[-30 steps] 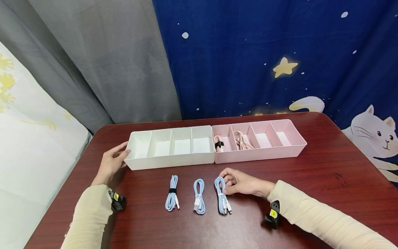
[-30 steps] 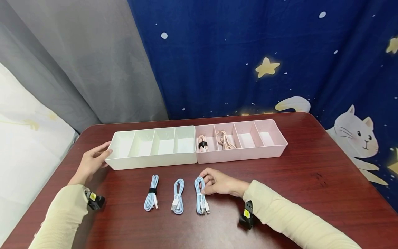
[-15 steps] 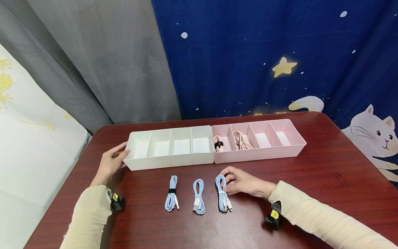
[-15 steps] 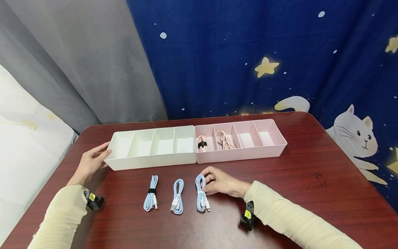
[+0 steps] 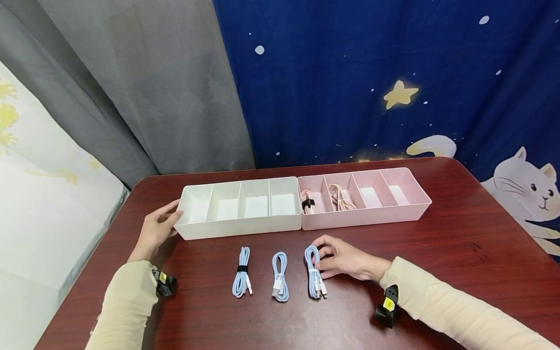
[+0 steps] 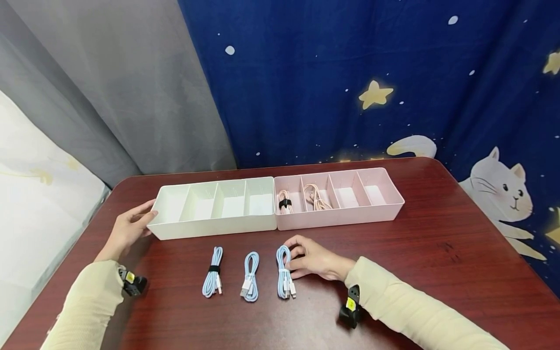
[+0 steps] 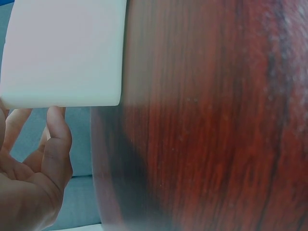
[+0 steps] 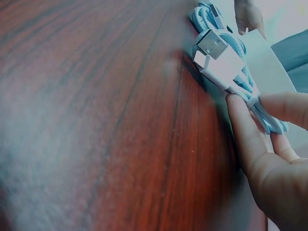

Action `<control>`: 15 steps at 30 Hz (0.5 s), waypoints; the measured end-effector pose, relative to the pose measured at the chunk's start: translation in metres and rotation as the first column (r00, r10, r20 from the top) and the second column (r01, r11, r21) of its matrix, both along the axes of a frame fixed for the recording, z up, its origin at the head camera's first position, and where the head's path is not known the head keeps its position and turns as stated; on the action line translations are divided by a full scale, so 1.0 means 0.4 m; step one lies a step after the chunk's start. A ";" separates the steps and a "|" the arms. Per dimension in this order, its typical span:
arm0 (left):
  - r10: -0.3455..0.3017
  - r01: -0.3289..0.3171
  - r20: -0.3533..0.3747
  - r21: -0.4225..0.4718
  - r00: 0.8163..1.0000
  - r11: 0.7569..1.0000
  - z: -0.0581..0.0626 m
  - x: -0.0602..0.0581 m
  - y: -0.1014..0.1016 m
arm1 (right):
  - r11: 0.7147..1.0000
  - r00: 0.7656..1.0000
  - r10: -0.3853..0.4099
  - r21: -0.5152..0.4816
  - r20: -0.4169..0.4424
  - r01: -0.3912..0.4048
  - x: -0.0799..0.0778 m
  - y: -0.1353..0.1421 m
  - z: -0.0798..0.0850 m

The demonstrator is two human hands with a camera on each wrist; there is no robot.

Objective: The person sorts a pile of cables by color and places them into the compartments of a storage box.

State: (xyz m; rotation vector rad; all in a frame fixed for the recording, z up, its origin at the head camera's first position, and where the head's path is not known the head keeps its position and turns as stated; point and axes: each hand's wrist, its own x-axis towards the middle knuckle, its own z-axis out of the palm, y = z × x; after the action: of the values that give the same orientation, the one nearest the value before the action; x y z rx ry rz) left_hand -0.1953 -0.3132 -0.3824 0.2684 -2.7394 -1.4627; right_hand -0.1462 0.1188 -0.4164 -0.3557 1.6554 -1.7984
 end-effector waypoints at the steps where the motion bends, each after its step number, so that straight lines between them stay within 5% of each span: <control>1: 0.001 -0.001 0.001 0.000 1.000 1.000 0.000 0.000 0.000 | 1.000 1.000 0.001 -0.001 0.006 -0.001 0.000 0.000 0.000; 15: 0.004 -0.004 -0.001 0.004 1.000 1.000 0.000 0.001 0.001 | 1.000 1.000 -0.009 -0.015 0.019 0.010 0.003 0.007 0.014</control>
State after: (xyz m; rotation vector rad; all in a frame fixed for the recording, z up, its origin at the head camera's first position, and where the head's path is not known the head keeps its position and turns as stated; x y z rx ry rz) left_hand -0.1950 -0.3129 -0.3824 0.2732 -2.7334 -1.4676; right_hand -0.1452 0.1217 -0.4109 -0.3375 1.6339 -1.8172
